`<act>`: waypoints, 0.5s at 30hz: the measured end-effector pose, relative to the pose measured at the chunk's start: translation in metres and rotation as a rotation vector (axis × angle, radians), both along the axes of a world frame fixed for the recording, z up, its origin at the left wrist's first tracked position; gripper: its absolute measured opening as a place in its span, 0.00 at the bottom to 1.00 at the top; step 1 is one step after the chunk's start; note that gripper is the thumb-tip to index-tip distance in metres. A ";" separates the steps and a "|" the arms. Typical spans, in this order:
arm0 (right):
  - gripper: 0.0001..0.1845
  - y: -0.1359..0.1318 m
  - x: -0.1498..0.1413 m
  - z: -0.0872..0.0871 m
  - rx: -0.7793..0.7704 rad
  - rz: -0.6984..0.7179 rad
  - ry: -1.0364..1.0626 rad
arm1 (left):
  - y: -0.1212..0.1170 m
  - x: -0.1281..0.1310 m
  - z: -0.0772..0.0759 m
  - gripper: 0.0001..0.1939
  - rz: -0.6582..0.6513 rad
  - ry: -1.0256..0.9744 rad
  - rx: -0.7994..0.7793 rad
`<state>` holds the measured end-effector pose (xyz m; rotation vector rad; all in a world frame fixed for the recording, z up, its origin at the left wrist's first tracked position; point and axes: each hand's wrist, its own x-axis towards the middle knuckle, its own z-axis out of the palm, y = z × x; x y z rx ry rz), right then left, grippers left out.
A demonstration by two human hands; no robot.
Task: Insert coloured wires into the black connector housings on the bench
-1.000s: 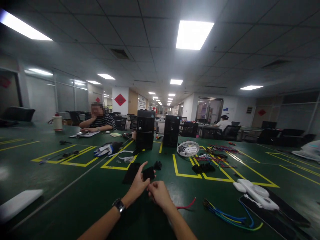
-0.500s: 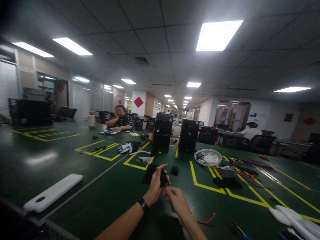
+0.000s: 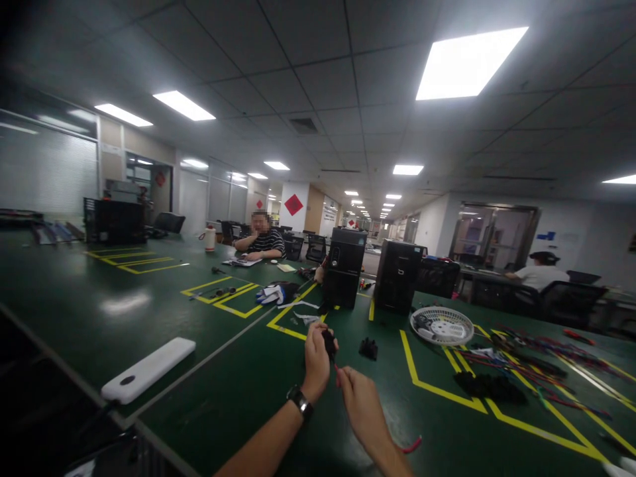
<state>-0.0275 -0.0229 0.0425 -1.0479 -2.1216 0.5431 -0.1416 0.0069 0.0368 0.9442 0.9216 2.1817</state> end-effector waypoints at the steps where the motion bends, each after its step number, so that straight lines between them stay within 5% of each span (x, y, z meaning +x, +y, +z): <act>1: 0.22 0.001 -0.003 0.003 -0.009 0.014 -0.011 | -0.004 -0.008 0.005 0.17 0.005 0.095 0.040; 12: 0.24 -0.012 -0.052 0.010 0.007 0.098 0.074 | -0.036 -0.053 0.022 0.17 0.129 0.158 0.070; 15: 0.22 -0.015 -0.061 0.017 0.028 0.112 0.121 | -0.033 -0.070 0.040 0.15 0.055 -0.124 0.116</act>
